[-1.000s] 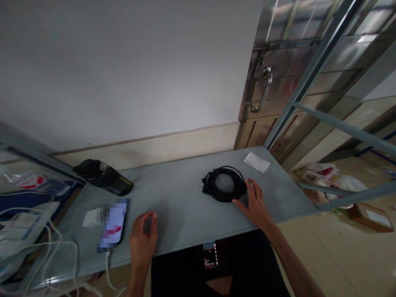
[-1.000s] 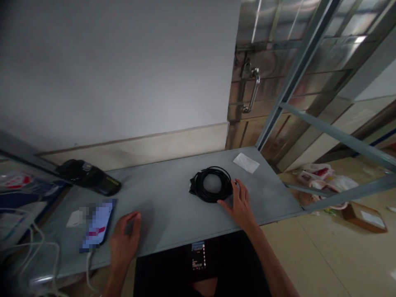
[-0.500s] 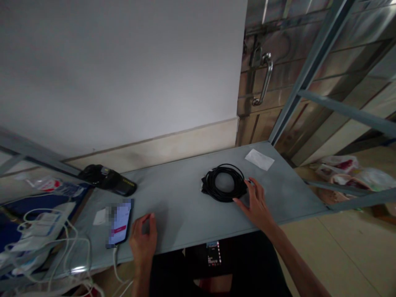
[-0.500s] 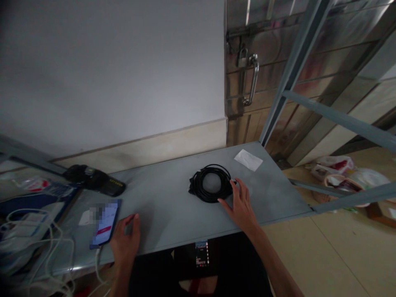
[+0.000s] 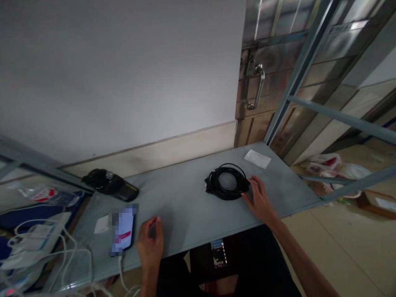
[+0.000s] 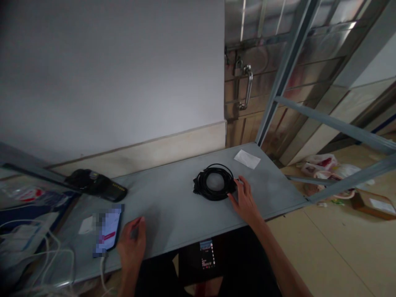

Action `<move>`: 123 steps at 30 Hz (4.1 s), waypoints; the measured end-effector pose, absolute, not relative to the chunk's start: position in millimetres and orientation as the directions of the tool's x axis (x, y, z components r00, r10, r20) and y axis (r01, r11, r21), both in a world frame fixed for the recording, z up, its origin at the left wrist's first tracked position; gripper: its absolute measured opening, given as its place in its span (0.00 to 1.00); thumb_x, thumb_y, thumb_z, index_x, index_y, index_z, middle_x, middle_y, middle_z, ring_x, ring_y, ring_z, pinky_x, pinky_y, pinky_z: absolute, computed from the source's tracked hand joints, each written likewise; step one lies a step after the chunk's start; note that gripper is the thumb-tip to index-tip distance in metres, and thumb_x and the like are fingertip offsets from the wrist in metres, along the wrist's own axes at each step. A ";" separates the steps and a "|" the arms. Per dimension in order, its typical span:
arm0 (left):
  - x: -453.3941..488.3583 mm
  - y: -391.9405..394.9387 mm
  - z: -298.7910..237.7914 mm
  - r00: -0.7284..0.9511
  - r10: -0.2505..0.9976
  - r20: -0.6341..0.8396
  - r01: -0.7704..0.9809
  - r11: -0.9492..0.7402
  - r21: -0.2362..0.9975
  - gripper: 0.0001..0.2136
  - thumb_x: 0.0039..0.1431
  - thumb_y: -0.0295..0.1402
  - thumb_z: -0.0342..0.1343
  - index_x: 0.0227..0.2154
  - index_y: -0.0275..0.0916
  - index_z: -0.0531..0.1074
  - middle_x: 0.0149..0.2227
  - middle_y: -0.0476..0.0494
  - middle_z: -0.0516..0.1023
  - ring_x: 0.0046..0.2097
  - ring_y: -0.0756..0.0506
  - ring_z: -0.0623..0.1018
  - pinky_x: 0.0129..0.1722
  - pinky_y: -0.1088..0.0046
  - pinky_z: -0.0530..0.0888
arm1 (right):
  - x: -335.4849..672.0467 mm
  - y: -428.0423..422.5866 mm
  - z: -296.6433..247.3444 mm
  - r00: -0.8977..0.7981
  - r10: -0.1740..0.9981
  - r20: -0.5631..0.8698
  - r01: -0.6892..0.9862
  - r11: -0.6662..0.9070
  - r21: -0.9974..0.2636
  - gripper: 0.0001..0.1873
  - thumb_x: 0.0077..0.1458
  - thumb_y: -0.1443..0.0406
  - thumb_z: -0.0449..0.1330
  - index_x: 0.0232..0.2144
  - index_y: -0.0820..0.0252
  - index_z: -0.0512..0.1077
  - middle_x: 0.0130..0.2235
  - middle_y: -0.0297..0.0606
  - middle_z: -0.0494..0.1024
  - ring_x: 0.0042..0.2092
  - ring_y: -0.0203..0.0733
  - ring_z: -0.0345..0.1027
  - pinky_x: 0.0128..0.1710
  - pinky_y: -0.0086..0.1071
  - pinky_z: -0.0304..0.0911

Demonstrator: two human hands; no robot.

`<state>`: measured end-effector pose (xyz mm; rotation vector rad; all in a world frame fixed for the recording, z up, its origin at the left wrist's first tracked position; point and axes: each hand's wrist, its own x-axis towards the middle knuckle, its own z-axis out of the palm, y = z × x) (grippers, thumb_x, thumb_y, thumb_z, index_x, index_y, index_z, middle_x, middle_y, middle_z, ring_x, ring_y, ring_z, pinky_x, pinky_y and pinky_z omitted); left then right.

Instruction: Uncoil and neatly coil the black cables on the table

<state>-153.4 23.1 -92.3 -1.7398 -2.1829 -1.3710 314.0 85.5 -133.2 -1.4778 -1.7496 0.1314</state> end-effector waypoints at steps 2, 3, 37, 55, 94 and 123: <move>-154.5 22.5 -93.7 -0.361 0.779 0.513 0.789 -0.039 0.613 0.21 0.76 0.55 0.57 0.46 0.41 0.81 0.44 0.38 0.86 0.46 0.35 0.86 0.50 0.55 0.82 | 313.9 85.4 -134.1 0.036 0.857 0.513 0.772 0.303 -0.559 0.34 0.78 0.52 0.59 0.78 0.54 0.58 0.75 0.59 0.62 0.78 0.65 0.60 0.75 0.66 0.66; -154.7 22.0 -94.3 -0.358 0.778 0.517 0.783 -0.052 0.620 0.21 0.76 0.55 0.57 0.45 0.41 0.81 0.43 0.38 0.86 0.45 0.36 0.86 0.50 0.55 0.82 | 314.1 85.5 -134.4 0.033 0.856 0.516 0.770 0.307 -0.559 0.34 0.78 0.53 0.59 0.78 0.54 0.58 0.75 0.59 0.62 0.78 0.64 0.60 0.75 0.65 0.66; -156.7 22.8 -100.0 -0.396 0.778 0.487 0.762 -0.019 0.648 0.20 0.75 0.54 0.56 0.46 0.42 0.80 0.46 0.36 0.86 0.48 0.35 0.86 0.55 0.52 0.82 | 317.0 86.1 -135.5 0.062 0.861 0.505 0.719 0.312 -0.621 0.33 0.77 0.50 0.59 0.74 0.55 0.60 0.74 0.59 0.62 0.74 0.61 0.65 0.72 0.62 0.70; -157.7 22.8 -103.2 -0.384 0.779 0.496 0.766 -0.032 0.642 0.20 0.76 0.53 0.56 0.46 0.41 0.80 0.46 0.36 0.86 0.48 0.34 0.86 0.54 0.51 0.81 | 315.7 85.6 -132.7 0.061 0.843 0.534 0.746 0.317 -0.586 0.36 0.74 0.49 0.62 0.75 0.55 0.60 0.73 0.59 0.63 0.76 0.64 0.62 0.74 0.65 0.68; -152.6 20.4 -93.3 -0.378 0.799 0.468 0.779 0.001 0.627 0.20 0.77 0.54 0.55 0.46 0.41 0.80 0.45 0.37 0.86 0.48 0.36 0.85 0.53 0.55 0.81 | 268.5 115.8 -121.9 -0.280 0.826 0.488 0.864 0.439 -0.247 0.26 0.78 0.43 0.60 0.54 0.59 0.80 0.48 0.48 0.87 0.52 0.57 0.81 0.62 0.52 0.67; -150.7 19.6 -88.2 -0.412 0.812 0.414 0.700 -0.009 0.714 0.21 0.74 0.55 0.58 0.46 0.40 0.81 0.46 0.36 0.85 0.49 0.35 0.85 0.56 0.53 0.80 | 286.5 110.8 118.8 0.361 0.758 0.542 0.136 0.533 -0.835 0.28 0.75 0.37 0.60 0.36 0.50 0.63 0.25 0.22 0.60 0.22 0.33 0.52 0.20 0.30 0.48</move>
